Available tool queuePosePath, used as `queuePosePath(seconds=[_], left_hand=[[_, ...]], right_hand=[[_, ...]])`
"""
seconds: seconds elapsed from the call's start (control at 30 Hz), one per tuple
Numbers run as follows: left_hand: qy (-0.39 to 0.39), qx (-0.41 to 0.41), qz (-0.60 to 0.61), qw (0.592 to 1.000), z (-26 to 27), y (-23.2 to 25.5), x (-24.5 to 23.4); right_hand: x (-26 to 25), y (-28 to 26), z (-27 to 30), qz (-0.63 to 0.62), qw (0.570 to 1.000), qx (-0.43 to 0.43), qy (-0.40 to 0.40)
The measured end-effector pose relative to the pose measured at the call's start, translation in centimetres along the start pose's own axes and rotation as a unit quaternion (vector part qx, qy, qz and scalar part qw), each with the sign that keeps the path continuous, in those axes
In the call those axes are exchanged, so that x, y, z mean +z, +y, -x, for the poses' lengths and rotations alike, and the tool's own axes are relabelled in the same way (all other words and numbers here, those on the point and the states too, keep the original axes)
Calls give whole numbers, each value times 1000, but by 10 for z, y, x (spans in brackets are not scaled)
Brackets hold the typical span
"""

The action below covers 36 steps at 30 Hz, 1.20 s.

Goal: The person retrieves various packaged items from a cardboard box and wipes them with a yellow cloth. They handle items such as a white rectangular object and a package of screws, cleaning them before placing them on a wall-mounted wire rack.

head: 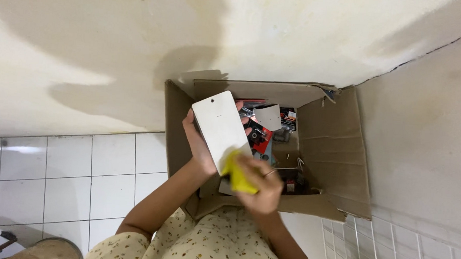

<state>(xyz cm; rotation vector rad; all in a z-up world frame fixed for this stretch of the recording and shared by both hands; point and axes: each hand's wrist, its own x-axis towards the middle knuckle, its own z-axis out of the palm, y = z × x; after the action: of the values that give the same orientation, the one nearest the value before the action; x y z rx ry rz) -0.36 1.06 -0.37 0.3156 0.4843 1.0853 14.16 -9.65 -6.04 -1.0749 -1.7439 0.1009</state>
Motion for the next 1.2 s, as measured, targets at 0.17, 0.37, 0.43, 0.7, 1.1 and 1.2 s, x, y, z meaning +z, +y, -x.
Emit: queuePosePath(seconds=[0.17, 0.37, 0.43, 0.7, 1.1, 1.2], left_hand=[[-65, 12, 29, 997, -3, -19, -17], [-47, -82, 32, 995, 4, -16, -2], [-41, -99, 45, 993, 3, -16, 0], [-80, -3, -178, 981, 13, -19, 3], [-65, 121, -62, 989, 6, -1, -10], [-7, 114, -52, 992, 11, 8, 4]], right_hand=[[-9, -13, -26, 56, 984, 168, -15], [-15, -24, -61, -11, 989, 117, -86], [-16, -20, -67, 77, 986, 149, -25], [-8, -32, -89, 48, 993, 103, -37], [3, -23, -45, 6, 996, 55, -71], [2, -5, -18, 10, 995, 78, -60]])
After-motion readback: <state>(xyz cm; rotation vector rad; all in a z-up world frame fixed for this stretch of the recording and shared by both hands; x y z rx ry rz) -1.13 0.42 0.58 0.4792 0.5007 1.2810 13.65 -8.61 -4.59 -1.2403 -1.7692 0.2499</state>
